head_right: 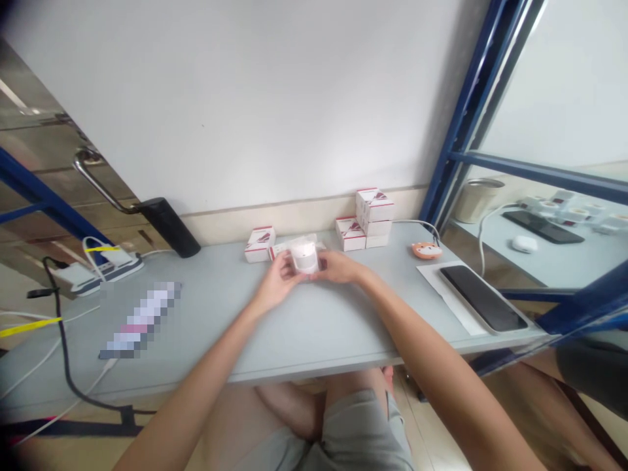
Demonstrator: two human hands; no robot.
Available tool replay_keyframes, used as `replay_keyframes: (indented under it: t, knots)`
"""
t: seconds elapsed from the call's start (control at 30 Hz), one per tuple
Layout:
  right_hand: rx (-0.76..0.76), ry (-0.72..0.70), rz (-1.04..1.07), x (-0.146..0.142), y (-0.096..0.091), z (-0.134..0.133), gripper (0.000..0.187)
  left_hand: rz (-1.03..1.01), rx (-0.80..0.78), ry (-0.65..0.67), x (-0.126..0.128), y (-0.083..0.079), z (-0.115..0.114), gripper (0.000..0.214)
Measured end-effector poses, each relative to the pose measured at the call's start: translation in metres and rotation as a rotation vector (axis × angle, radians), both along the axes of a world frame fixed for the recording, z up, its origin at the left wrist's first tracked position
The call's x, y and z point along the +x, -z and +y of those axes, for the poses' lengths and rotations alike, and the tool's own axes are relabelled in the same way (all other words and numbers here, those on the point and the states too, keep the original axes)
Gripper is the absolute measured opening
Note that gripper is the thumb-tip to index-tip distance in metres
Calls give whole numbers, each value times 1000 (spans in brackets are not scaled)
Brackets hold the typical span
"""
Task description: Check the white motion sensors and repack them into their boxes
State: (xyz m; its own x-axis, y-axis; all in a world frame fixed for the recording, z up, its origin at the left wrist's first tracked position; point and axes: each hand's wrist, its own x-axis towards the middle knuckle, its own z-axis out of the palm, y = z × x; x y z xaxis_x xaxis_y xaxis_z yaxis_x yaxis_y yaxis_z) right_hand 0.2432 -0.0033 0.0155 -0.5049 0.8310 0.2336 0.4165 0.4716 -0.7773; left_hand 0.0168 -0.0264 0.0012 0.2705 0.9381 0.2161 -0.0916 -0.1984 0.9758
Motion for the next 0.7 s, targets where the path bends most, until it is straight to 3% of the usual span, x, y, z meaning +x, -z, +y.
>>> replay_keyframes:
  t: [0.2, 0.37, 0.5, 0.7]
  knots:
    - [-9, 8, 4, -4, 4, 0, 38, -15, -29, 3, 0, -3, -2, 86]
    - [-6, -5, 52, -6, 2, -2, 38, -19, -70, 7, 1, -9, -5, 59]
    - [-27, -33, 130, -7, -9, -8, 40, -139, -101, -77, 0, -18, -4, 55]
    - [-147, 115, 496, -11, -34, -18, 45, -372, -203, -71, -8, -34, -2, 50]
